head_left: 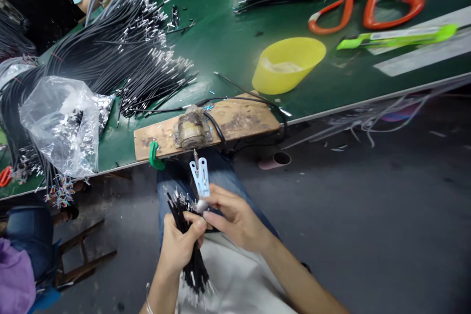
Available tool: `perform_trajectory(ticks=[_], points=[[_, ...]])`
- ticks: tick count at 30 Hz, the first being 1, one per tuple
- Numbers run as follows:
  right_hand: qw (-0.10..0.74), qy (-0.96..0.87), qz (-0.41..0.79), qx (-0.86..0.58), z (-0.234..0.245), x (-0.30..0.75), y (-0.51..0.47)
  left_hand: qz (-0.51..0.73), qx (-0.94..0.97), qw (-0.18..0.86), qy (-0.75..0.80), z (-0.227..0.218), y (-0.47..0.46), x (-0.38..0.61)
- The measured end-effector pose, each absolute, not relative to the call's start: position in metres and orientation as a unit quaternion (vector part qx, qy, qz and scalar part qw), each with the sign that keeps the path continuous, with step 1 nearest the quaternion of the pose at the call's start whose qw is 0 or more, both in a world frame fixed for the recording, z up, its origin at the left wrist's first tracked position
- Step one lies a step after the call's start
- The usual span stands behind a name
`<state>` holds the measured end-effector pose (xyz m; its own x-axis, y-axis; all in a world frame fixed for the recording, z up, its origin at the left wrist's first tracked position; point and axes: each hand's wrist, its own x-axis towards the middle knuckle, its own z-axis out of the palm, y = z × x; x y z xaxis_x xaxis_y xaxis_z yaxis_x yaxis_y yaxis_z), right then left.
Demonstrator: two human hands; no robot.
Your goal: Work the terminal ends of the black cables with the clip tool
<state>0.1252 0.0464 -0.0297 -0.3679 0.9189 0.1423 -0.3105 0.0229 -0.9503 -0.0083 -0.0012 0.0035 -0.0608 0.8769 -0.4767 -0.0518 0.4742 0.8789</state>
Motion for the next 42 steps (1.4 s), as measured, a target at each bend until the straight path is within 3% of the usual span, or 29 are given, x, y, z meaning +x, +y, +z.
perform_trajectory(ticks=[4,9,11,13,17,20,23,27,31,36,42], points=[[0.519,-0.521,0.606,-0.303,-0.020,0.120,0.047,0.391,0.326,0.608,0.610,0.002,-0.001,-0.006],[0.599,-0.612,0.356,-0.374,-0.017,0.113,0.039,0.410,0.312,0.591,0.621,0.001,-0.001,-0.001],[0.591,-0.639,0.326,-0.368,-0.015,0.115,0.040,0.413,0.312,0.584,0.625,0.003,-0.001,0.000],[0.562,-0.619,0.423,-0.348,-0.013,0.119,0.045,0.417,0.315,0.574,0.630,0.007,0.000,-0.001],[0.429,-0.446,0.745,-0.247,-0.009,0.128,0.058,0.451,0.332,0.520,0.645,0.016,0.005,-0.005],[0.327,-0.351,0.855,-0.198,-0.008,0.133,0.069,0.458,0.341,0.511,0.643,0.018,0.014,-0.009],[0.325,-0.340,0.850,-0.237,-0.006,0.135,0.083,0.423,0.325,0.554,0.639,0.016,0.018,-0.014],[0.407,-0.315,0.808,-0.287,0.006,0.128,0.101,0.496,0.333,0.460,0.656,0.018,0.015,-0.017],[0.422,-0.291,0.812,-0.280,0.020,0.114,0.106,0.475,0.336,0.475,0.660,0.027,0.018,-0.013],[0.453,-0.255,0.790,-0.325,0.024,0.104,0.105,0.495,0.391,0.387,0.673,0.037,0.022,0.000],[0.444,-0.281,0.791,-0.315,0.013,0.110,0.099,0.482,0.389,0.426,0.659,0.039,0.024,-0.007]])
